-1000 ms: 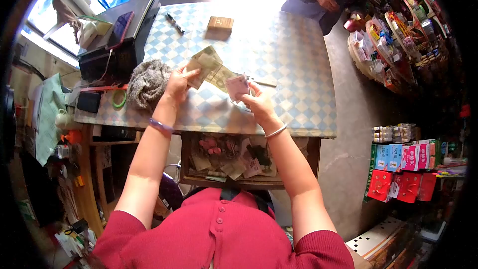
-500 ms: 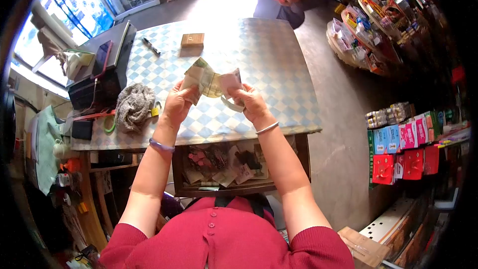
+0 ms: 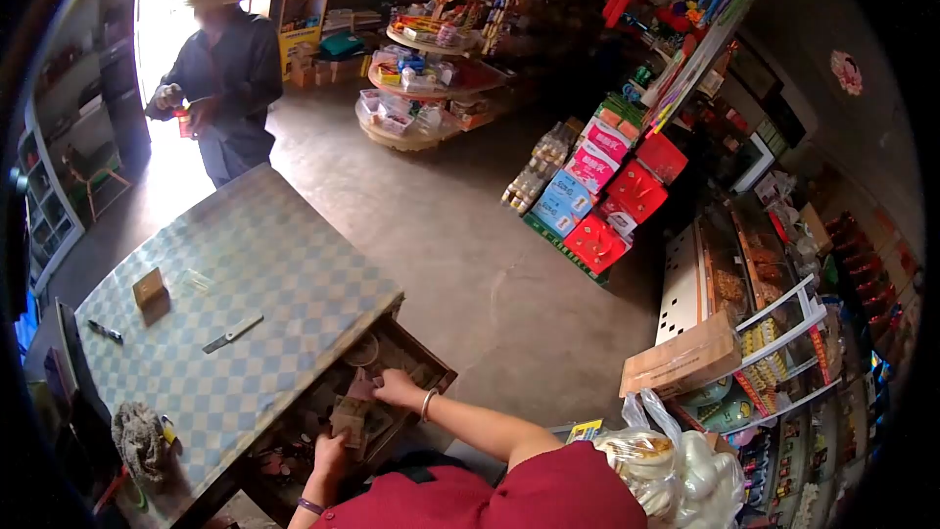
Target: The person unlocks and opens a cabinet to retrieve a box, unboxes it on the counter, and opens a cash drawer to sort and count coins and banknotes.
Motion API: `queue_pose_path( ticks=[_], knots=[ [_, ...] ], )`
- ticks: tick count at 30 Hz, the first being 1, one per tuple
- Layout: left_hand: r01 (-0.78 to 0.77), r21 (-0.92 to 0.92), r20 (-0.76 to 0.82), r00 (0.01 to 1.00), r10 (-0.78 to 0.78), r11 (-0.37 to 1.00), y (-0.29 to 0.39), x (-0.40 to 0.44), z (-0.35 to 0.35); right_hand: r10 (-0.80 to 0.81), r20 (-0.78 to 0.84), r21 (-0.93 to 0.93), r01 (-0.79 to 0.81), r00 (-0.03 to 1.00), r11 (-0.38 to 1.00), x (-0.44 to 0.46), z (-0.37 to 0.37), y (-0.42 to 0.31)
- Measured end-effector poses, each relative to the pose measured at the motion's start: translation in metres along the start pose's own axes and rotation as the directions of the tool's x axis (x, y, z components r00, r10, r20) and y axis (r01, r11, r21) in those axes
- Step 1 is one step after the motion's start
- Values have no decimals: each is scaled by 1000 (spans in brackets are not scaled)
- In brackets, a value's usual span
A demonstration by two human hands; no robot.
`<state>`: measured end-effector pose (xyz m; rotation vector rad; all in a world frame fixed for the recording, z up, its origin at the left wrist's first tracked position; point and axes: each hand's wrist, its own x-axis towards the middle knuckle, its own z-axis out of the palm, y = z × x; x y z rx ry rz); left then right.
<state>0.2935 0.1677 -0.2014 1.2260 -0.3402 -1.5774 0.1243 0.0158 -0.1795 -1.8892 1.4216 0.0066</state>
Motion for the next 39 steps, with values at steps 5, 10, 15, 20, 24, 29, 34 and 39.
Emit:
queue_pose_path(
  ticks=[5, 10, 15, 20, 24, 29, 34, 39],
  knots=[
    [-234, 693, 1, 946, 324, 682, -11, 3, -4, -73, -281, -23, 69, 957, 997, -11, 17, 3],
    [-335, 685, 77, 916, 393, 647, -6, -13, -2, -172, -249, -282, 99, 953, 954, -40, -16, -21],
    [-355, 744, 56, 877, 477, 566, -16, -1, -8, -494, -444, -324, 380, 748, 867, -43, -14, -4],
    [-422, 766, 250, 891, 380, 486, -16, 18, -38, -373, -423, -242, 293, 826, 925, -42, -13, 3],
    [-472, 796, 428, 881, 199, 379, 24, 6, -40, -392, -424, -194, 341, 817, 920, -43, -16, 2],
    [-669, 692, 676, 732, 82, 270, 43, 26, -57, -387, -456, -56, 408, 802, 911, -49, -27, -2],
    [-563, 762, 541, 825, 164, 320, 48, 20, -52, -43, -286, 509, 190, 957, 839, -82, -44, 2],
    [-500, 861, 509, 845, 162, -97, 75, -92, -60, 271, 300, 491, -392, 915, 778, -128, -41, 32]
  ],
)
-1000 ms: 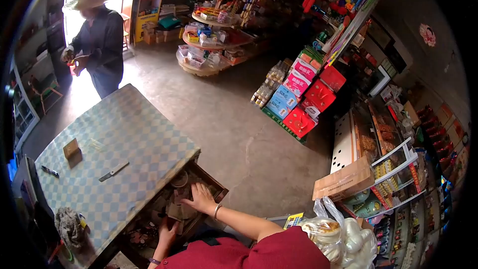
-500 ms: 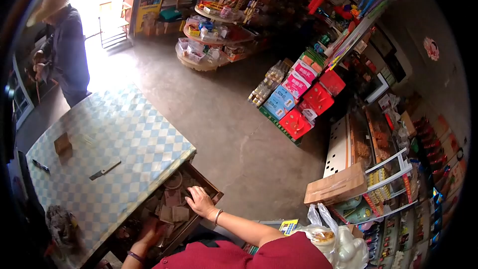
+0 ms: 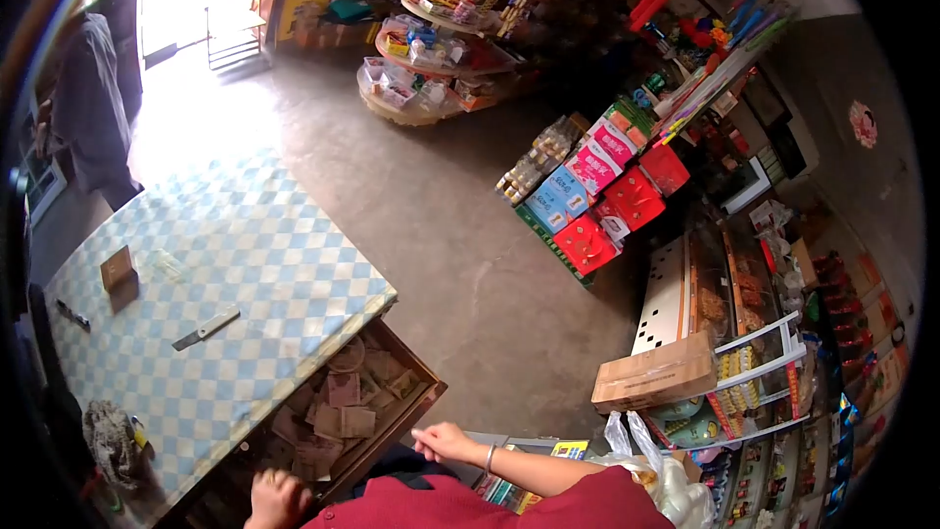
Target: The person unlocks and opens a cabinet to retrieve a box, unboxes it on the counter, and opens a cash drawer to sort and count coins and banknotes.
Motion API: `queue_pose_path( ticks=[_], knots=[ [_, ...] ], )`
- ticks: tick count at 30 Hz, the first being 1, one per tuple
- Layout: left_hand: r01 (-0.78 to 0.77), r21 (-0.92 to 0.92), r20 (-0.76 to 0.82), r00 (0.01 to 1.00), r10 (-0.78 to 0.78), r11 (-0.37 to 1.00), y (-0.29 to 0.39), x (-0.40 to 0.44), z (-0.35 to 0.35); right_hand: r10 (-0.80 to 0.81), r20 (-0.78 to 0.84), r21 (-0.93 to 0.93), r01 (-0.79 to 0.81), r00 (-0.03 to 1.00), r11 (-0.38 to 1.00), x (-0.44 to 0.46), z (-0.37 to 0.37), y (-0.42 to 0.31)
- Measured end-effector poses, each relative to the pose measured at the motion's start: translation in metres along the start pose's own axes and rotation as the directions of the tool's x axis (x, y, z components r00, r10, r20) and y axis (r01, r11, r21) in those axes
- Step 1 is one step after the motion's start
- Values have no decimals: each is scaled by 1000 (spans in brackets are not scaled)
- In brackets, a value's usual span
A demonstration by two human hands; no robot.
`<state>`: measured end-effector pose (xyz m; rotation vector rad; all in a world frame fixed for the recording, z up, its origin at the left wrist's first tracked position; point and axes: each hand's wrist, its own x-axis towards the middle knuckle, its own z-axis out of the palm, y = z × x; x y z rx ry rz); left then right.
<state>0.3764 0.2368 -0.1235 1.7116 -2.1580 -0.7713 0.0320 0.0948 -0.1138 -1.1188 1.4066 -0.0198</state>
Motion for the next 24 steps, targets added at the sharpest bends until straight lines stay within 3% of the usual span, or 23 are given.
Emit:
queue_pose_path(
  ticks=[1, 2, 4, 8, 9, 12, 16, 18, 20, 21, 22, 24],
  knots=[
    [-55, 16, -30, 998, 56, 998, 14, -17, -15, 212, 100, -43, -208, 972, 977, -5, 2, 2],
    [-84, 72, -69, 994, 89, 994, 18, -35, -15, 214, 102, -45, -210, 972, 977, -4, 8, 2],
    [-60, 159, -168, 982, 87, 985, 20, -63, -5, 262, 247, 368, -340, 933, 865, 1, 26, 3],
    [11, 210, -118, 993, 14, 978, 10, -87, -1, 286, 276, 485, -390, 918, 783, 21, 43, -11],
    [-15, 245, -169, 984, 58, 969, 10, -88, 0, 232, 226, 504, -317, 946, 803, 16, 47, -14],
    [-47, 308, -260, 957, 132, 950, 10, -87, -3, 230, 241, 529, -326, 943, 784, 22, 49, -16],
    [175, 357, -441, 897, 1, 918, 7, -75, -7, 186, 257, 497, -295, 948, 816, 39, 48, -39],
    [383, 394, -536, 834, -130, 835, 0, -66, -21, 99, 273, 508, -230, 957, 830, 51, 53, -55],
    [478, 447, -543, 817, -195, 756, -16, -69, -13, 129, 245, 497, -238, 961, 834, 57, 62, -82],
    [510, 478, -557, 806, -202, 715, -28, -66, -6, 43, 315, 525, -212, 948, 824, 70, 62, -83],
    [510, 483, -557, 806, -199, 712, -35, -69, 0, 65, 282, 506, -206, 957, 838, 78, 62, -83],
    [554, 381, -730, 671, -127, 740, -32, -50, -21, 38, 259, 503, -168, 965, 848, 93, 66, -92]
  ],
)
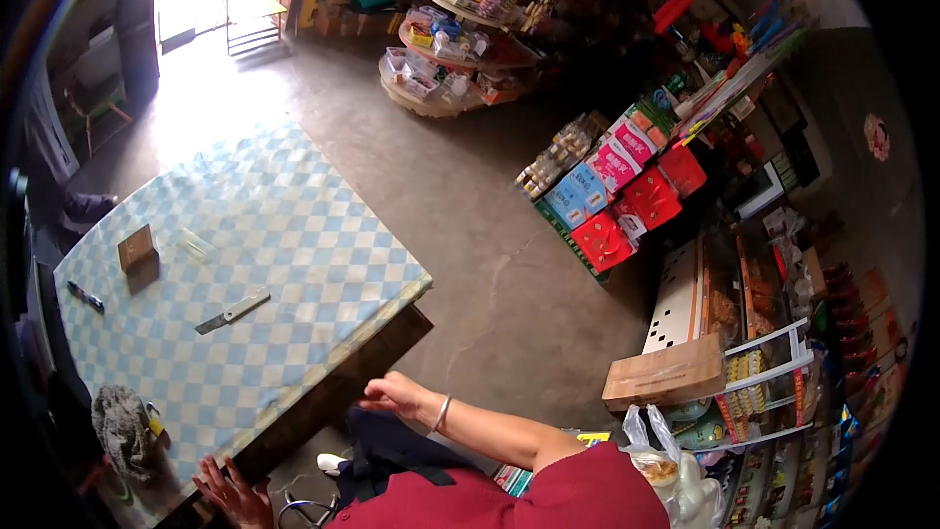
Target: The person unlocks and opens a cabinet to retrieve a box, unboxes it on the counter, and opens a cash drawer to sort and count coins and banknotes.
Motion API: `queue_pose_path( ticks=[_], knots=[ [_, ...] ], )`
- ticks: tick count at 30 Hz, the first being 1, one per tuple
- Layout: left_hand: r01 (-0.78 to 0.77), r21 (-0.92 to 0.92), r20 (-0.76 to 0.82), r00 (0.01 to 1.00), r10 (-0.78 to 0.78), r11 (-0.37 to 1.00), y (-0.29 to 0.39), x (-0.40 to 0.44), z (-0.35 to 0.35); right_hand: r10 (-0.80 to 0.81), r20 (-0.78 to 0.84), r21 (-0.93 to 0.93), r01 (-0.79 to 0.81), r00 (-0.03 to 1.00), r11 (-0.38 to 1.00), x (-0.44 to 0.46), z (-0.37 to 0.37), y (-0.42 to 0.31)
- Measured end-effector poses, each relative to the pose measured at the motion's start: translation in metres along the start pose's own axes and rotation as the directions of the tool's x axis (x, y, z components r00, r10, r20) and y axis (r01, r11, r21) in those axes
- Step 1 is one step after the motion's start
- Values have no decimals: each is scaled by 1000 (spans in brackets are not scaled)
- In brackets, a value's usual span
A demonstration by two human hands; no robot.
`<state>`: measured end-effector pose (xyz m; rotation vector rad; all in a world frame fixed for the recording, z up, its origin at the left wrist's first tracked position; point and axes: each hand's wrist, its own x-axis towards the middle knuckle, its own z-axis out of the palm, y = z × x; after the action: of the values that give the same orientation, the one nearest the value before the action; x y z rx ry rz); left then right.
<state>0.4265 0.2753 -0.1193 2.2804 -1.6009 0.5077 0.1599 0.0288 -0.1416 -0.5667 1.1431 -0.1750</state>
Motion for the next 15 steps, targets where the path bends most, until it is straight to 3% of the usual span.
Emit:
queue_pose_path(
  ticks=[2, 6, 11, 15],
  knots=[
    [-12, 17, -16, 1000, 13, 1000, -3, 10, 8, -44, -1, -14, 44, 999, 999, 12, 9, -10],
    [40, 122, 137, 989, -57, 992, -6, 8, 20, -122, -12, 32, 122, 993, 992, 25, 15, -19],
    [-30, 131, -15, 999, 32, 991, -16, 9, 30, -149, 12, 20, 149, 989, 989, 30, 23, -21],
    [15, 84, 3, 1000, -15, 996, -12, 11, 31, -143, 48, -4, 144, 988, 990, 52, 16, -19]
  ],
)
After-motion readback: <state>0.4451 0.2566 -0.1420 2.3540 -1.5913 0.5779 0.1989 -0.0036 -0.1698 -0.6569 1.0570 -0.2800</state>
